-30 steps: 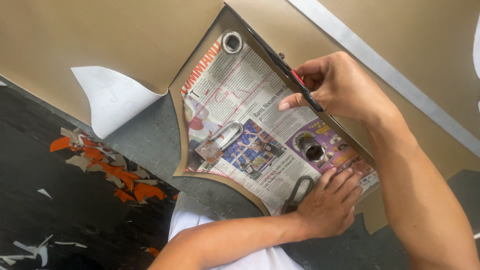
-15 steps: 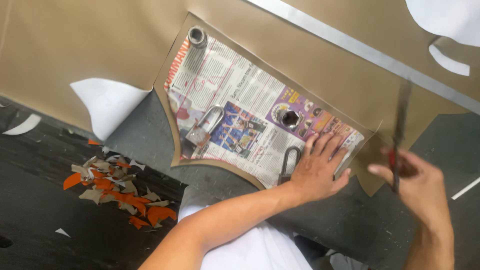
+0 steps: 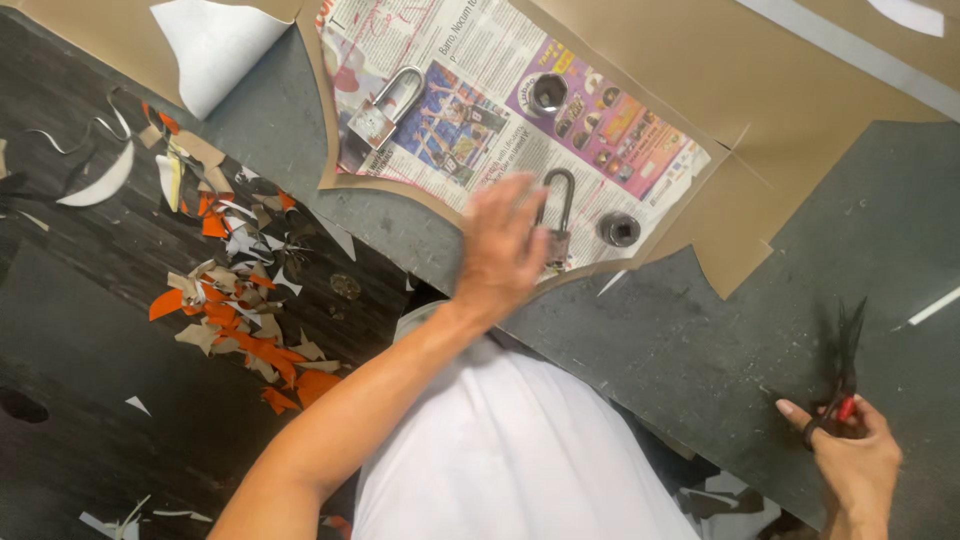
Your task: The person uses shears to trim a piece of cardboard that is held in place by padlocks and metal weights. They then use a white pencil to mark lines on the cardboard and continue cutting along the marked lines. The person also handles a white paper template, placing it on the cardboard and adjusting its position.
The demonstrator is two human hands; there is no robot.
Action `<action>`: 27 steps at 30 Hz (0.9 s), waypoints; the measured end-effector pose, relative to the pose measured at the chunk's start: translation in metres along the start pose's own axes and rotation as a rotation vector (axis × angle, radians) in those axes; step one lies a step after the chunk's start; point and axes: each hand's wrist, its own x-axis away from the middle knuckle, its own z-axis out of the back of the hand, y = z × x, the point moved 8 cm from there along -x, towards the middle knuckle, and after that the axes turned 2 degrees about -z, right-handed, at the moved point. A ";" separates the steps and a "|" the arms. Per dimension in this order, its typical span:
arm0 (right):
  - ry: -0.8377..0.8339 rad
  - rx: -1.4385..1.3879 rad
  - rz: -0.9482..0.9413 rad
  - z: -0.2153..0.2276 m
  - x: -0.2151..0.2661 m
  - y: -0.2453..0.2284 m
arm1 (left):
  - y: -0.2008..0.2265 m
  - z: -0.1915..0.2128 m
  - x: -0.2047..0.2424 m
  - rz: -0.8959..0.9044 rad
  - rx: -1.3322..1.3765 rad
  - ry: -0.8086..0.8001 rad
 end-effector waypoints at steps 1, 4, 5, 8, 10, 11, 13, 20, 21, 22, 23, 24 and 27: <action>-0.001 0.037 0.001 0.001 -0.002 0.006 | -0.013 0.012 0.007 0.031 -0.092 0.013; -0.005 0.035 0.070 -0.004 -0.010 0.019 | -0.045 0.042 0.029 0.117 -0.271 -0.005; -0.011 0.018 0.104 -0.006 -0.011 0.022 | -0.053 0.049 0.037 0.150 -0.317 -0.023; -0.013 0.101 0.125 -0.008 -0.019 0.030 | -0.054 0.052 0.048 0.091 -0.310 -0.086; -0.053 0.130 0.127 -0.008 -0.022 0.029 | -0.051 0.046 0.047 0.125 -0.335 -0.095; -0.074 0.145 0.131 -0.007 -0.022 0.025 | -0.048 0.041 0.046 0.144 -0.348 -0.098; -0.085 0.359 0.028 -0.007 -0.020 0.022 | -0.040 0.036 0.047 0.157 -0.326 -0.073; -0.075 0.388 0.130 0.012 0.010 -0.072 | -0.011 0.019 0.075 0.192 -0.305 -0.068; -0.103 0.293 0.159 0.007 0.015 -0.091 | -0.010 0.017 0.077 0.195 -0.301 -0.076; -0.132 0.198 0.188 0.003 0.021 -0.110 | -0.009 0.017 0.080 0.198 -0.297 -0.085; -0.159 0.101 0.216 -0.002 0.027 -0.129 | -0.011 0.018 0.080 0.199 -0.293 -0.093; -0.179 0.128 0.248 -0.008 0.033 -0.148 | -0.016 0.021 0.078 0.213 -0.300 -0.091; -0.216 0.151 0.348 -0.026 0.051 -0.195 | -0.041 0.037 0.061 0.247 -0.339 -0.062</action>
